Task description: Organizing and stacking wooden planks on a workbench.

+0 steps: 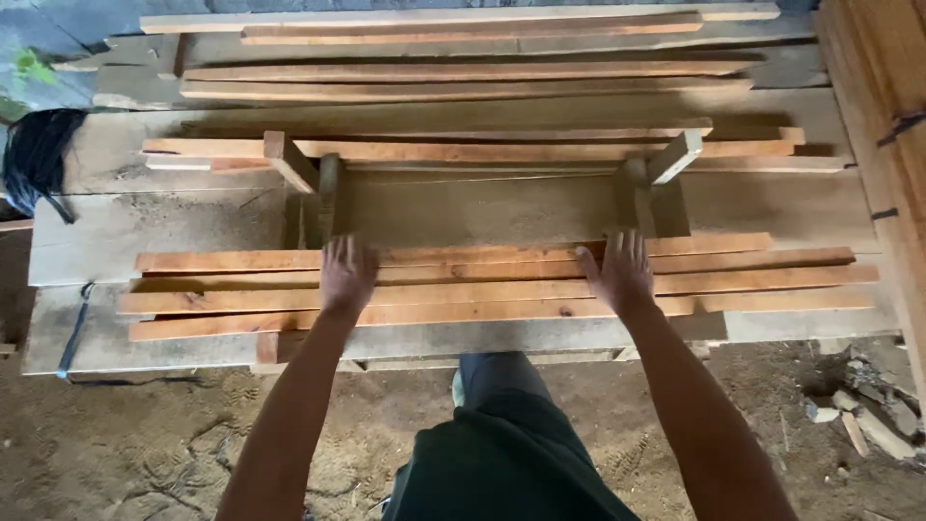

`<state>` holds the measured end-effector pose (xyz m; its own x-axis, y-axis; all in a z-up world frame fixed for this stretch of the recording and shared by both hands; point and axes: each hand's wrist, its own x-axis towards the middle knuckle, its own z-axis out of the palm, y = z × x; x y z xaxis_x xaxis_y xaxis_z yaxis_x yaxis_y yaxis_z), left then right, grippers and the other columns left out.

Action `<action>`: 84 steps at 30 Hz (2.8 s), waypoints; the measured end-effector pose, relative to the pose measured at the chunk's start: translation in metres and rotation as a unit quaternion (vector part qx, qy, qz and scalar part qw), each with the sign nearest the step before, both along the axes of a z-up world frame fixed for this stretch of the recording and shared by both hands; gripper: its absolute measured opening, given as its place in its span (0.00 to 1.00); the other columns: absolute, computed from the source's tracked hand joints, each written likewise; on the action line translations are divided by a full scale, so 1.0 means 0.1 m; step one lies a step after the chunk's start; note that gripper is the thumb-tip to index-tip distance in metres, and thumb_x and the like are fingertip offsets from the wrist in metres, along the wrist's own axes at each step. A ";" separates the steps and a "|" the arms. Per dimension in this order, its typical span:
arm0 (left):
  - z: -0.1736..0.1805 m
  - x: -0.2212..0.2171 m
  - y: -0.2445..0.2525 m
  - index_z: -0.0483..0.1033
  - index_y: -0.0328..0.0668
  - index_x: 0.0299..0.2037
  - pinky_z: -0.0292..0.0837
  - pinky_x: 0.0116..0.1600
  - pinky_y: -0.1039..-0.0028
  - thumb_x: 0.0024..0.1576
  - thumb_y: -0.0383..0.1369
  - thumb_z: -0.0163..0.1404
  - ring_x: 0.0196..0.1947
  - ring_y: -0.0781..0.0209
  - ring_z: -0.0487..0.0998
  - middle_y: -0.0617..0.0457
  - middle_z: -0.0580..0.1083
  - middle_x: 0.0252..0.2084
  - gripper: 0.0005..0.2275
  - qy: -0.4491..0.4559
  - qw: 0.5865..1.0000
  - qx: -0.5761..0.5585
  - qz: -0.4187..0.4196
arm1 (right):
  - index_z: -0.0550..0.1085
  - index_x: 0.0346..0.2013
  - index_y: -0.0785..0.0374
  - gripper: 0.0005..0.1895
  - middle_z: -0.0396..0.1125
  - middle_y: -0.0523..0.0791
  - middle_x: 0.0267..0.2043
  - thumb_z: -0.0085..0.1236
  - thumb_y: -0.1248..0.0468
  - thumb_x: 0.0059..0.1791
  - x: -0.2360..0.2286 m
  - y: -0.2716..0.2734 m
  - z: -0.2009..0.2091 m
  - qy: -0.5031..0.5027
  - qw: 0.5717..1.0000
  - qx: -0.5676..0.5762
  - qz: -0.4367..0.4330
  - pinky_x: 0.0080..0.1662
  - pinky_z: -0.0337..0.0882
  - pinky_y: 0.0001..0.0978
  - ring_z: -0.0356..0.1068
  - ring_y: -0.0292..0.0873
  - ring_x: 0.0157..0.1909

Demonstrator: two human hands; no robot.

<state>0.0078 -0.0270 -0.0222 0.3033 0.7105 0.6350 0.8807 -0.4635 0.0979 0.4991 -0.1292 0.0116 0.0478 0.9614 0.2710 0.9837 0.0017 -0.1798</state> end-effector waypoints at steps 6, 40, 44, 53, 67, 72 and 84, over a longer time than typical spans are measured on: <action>0.18 -0.05 -0.09 0.74 0.45 0.26 0.74 0.52 0.60 0.62 0.37 0.49 0.36 0.50 0.81 0.49 0.75 0.28 0.12 0.002 0.999 -0.035 0.000 | 0.69 0.48 0.65 0.26 0.63 0.53 0.40 0.55 0.44 0.53 0.12 -0.02 -0.14 -0.030 0.999 0.042 0.016 0.53 0.69 0.52 0.71 0.60 0.47; 0.29 -0.38 0.01 0.77 0.49 0.26 0.77 0.45 0.58 0.50 0.39 0.54 0.31 0.51 0.81 0.53 0.75 0.24 0.07 0.077 0.992 0.019 0.101 | 0.75 0.28 0.55 0.20 0.69 0.47 0.28 0.59 0.42 0.49 0.26 0.07 -0.03 -0.081 0.989 0.122 0.022 0.55 0.72 0.45 0.75 0.50 0.38; 0.35 -0.05 0.02 0.75 0.51 0.21 0.77 0.38 0.62 0.56 0.38 0.53 0.27 0.50 0.82 0.53 0.75 0.20 0.11 0.043 0.999 0.006 0.009 | 0.75 0.26 0.56 0.24 0.69 0.48 0.26 0.55 0.40 0.49 -0.05 0.11 0.10 -0.022 0.999 0.038 0.009 0.49 0.73 0.49 0.74 0.54 0.38; 0.62 0.05 0.00 0.74 0.55 0.17 0.74 0.29 0.62 0.52 0.44 0.52 0.20 0.48 0.80 0.53 0.72 0.14 0.13 0.042 0.991 -0.122 0.034 | 0.71 0.24 0.55 0.22 0.66 0.47 0.24 0.60 0.42 0.48 -0.10 0.17 0.17 -0.035 0.998 0.045 0.020 0.45 0.73 0.44 0.73 0.51 0.34; 0.70 0.00 0.44 0.70 0.45 0.14 0.63 0.26 0.64 0.59 0.41 0.44 0.14 0.55 0.66 0.50 0.67 0.13 0.20 0.010 0.876 -0.469 0.109 | 0.74 0.24 0.59 0.32 0.73 0.55 0.30 0.44 0.38 0.57 -0.23 0.54 0.93 0.094 0.945 -0.312 -0.044 0.50 0.70 0.51 0.77 0.54 0.40; 0.96 0.07 0.45 0.78 0.61 0.58 0.72 0.62 0.59 0.64 0.47 0.35 0.61 0.51 0.78 0.53 0.78 0.56 0.20 0.220 0.785 -0.562 0.135 | 0.73 0.65 0.57 0.44 0.61 0.53 0.73 0.37 0.27 0.53 -0.29 0.64 0.97 0.078 0.880 -0.463 -0.071 0.74 0.49 0.54 0.56 0.58 0.76; 0.27 0.05 0.22 0.77 0.57 0.15 0.72 0.51 0.73 0.59 0.45 0.39 0.22 0.57 0.82 0.53 0.75 0.15 0.21 0.120 0.942 -0.262 0.172 | 0.78 0.26 0.54 0.43 0.76 0.51 0.31 0.29 0.23 0.50 -0.13 0.41 0.49 0.048 0.954 -0.286 -0.078 0.46 0.73 0.48 0.79 0.57 0.44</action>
<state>0.0130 -0.0047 0.0052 0.0869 0.9900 0.1115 0.9960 -0.0889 0.0131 0.4859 -0.0880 0.0608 0.2006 0.9299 -0.3083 0.9428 -0.2688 -0.1972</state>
